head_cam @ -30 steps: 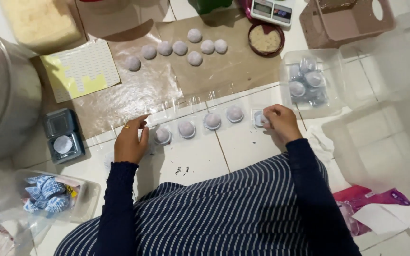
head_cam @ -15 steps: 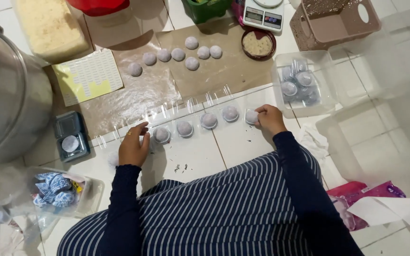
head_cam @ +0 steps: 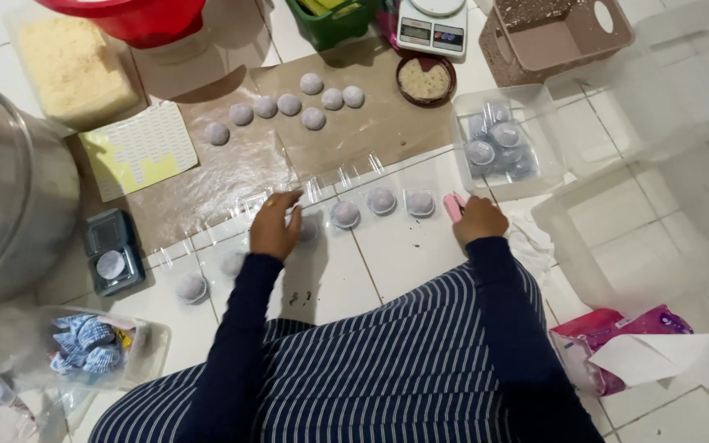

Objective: Packaging small white dough balls into individual plastic blister packs and sealing them with a stapler.

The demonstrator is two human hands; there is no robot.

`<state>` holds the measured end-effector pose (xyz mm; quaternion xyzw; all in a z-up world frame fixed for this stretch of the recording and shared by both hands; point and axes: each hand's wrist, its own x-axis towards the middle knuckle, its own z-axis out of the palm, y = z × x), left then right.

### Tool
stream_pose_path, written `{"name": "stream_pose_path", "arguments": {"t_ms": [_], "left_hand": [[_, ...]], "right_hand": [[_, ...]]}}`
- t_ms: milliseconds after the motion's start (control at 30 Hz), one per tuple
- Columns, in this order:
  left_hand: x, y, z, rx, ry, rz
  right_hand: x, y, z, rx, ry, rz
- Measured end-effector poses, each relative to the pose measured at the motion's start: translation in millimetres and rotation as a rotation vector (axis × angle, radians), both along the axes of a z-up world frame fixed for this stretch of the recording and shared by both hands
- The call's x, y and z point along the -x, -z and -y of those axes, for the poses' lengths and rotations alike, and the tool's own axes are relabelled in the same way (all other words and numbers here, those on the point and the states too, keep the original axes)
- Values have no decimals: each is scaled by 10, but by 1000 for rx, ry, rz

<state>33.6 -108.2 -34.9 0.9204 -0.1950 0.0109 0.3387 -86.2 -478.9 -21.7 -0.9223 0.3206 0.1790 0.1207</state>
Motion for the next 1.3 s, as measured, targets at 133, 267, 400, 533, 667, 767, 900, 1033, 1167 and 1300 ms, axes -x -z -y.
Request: {"name": "stream_pose_path", "arguments": {"t_ms": [133,267,400,533,667,767,900,1033,1167,1300], "left_hand": [[-429,575,548,-138,28,115],[-730,918,834,-387,-11,149],[-1128,1401,801,-427,-25,323],[-981,843,711,-386,14,344],[-581,179,705,-331,49,-108],[-454,197,631,-463,199,-136],[-379,162,728,-689,319,-206],[-291,17,828,-693,268,-314],[-378,38,817,-599,203,-404],[-534,192,719,-316,64,-476]], "right_hand": [[-71,230,32,32,-18,4],[-35,-39,-100,-73,-40,28],[-14,-855,-320,-263,55,83],[-29,-618,-342,-566,228,317],[-45,-863,-564,-1361,611,616],[-85,-637,-593,-1585,666,744],[-23,-690,-602,-1642,823,801],[79,-638,-636,-1636,912,807],[1,-487,-626,-1582,884,831],[-104,-431,-606,-1533,882,852]]}}
